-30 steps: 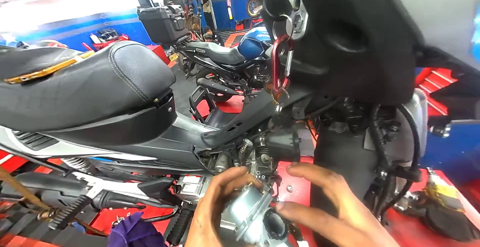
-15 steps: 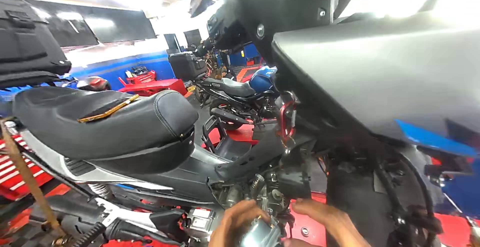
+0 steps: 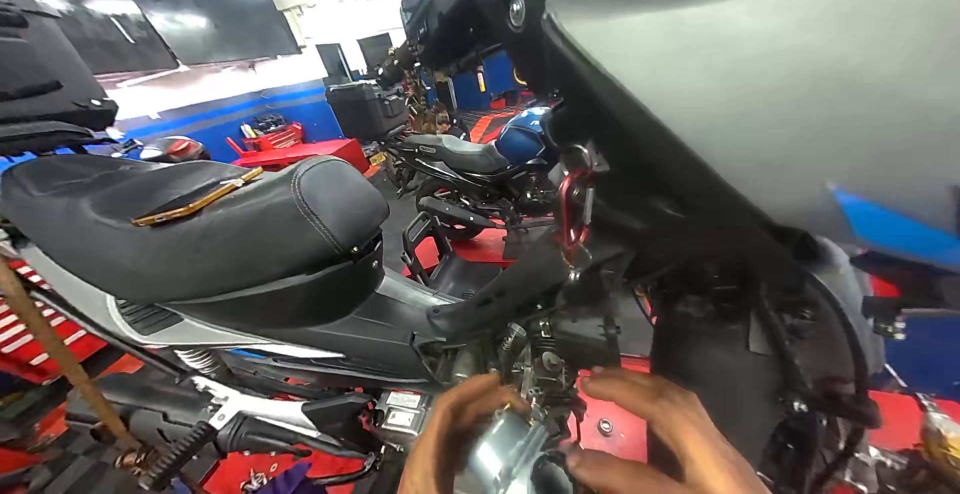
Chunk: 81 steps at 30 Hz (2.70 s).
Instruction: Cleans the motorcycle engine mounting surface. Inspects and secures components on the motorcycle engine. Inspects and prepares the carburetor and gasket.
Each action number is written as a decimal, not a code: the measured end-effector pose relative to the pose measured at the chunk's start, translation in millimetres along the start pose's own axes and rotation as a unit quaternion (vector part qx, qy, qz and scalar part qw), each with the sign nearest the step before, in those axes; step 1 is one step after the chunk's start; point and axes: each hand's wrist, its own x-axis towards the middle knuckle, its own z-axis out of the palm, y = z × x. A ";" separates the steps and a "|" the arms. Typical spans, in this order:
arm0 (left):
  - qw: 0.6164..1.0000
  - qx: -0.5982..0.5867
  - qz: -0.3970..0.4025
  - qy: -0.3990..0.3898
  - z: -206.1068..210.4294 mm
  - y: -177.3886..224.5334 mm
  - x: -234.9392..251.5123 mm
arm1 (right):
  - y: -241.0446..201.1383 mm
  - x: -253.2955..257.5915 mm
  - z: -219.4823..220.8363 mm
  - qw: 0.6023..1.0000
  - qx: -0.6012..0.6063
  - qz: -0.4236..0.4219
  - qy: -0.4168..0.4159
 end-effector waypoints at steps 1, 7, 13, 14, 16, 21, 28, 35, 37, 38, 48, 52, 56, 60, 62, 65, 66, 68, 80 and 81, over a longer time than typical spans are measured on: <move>1.000 0.008 0.001 0.001 -0.9 0.7 0.0 | 0.6 -0.1 0.2 1.000 -0.002 -0.001 0.001; 1.000 0.020 0.002 -0.006 -3.2 2.3 0.5 | 3.3 1.3 0.6 0.999 -0.031 -0.014 0.004; 1.000 0.015 -0.002 0.000 -3.1 0.3 3.4 | 4.6 13.2 -6.0 0.998 -0.052 -0.028 -0.029; 1.000 0.015 -0.003 -0.002 -3.4 -0.7 3.6 | 4.9 14.0 -6.3 0.998 -0.053 -0.029 -0.030; 1.000 0.015 -0.003 -0.001 -3.8 -2.4 3.9 | 6.8 14.4 -5.9 0.997 -0.056 -0.033 -0.037; 1.000 0.013 -0.003 0.000 -2.7 -3.6 4.2 | 8.2 12.0 -4.7 0.998 -0.035 -0.031 -0.030; 1.000 0.024 -0.005 0.003 -0.3 -2.7 2.8 | 8.5 0.5 -0.6 1.000 -0.012 -0.024 -0.015; 0.999 0.041 -0.005 0.002 0.1 -1.9 3.6 | 7.6 -5.4 0.9 1.000 0.008 -0.009 0.000; 0.999 0.040 -0.002 -0.001 0.6 -3.1 4.4 | 7.3 -6.0 0.9 1.000 0.011 -0.011 -0.004; 0.999 0.038 -0.003 -0.002 0.8 -3.3 4.8 | 7.6 -6.2 1.1 1.000 0.010 -0.014 -0.006; 0.999 0.040 -0.006 0.005 5.4 -2.8 5.2 | 0.8 -13.8 2.1 0.999 0.042 0.006 0.002; 0.999 0.045 -0.004 0.012 5.7 -3.7 4.8 | -2.2 -16.4 3.0 0.999 0.042 0.012 0.011; 0.999 0.051 0.004 0.019 6.2 -3.4 5.1 | -2.4 -18.0 7.1 1.000 0.027 0.012 0.011; 0.997 0.069 0.015 0.025 3.9 -3.0 5.5 | -3.5 -17.0 8.7 1.000 0.012 0.010 0.009; 0.997 0.066 0.016 0.030 3.4 -3.3 4.8 | -4.4 -16.9 10.2 1.000 0.004 0.011 0.017; 0.997 0.059 0.018 0.042 4.0 -5.9 3.7 | -6.7 -15.1 12.7 1.000 0.017 0.014 0.002; 0.997 0.061 0.017 0.048 3.5 -7.0 4.1 | -6.3 -13.9 14.2 1.000 0.019 0.014 0.005; 0.996 0.059 0.012 0.061 2.6 -8.7 4.9 | -6.4 -11.3 15.0 1.000 0.019 0.017 0.018; 0.992 0.078 0.014 0.102 6.2 -4.1 -1.6 | -7.2 -12.6 17.9 1.000 -0.002 0.003 0.017; 0.991 0.080 0.013 0.102 6.4 -3.7 -2.9 | -6.9 -13.3 18.3 1.000 -0.006 0.000 0.007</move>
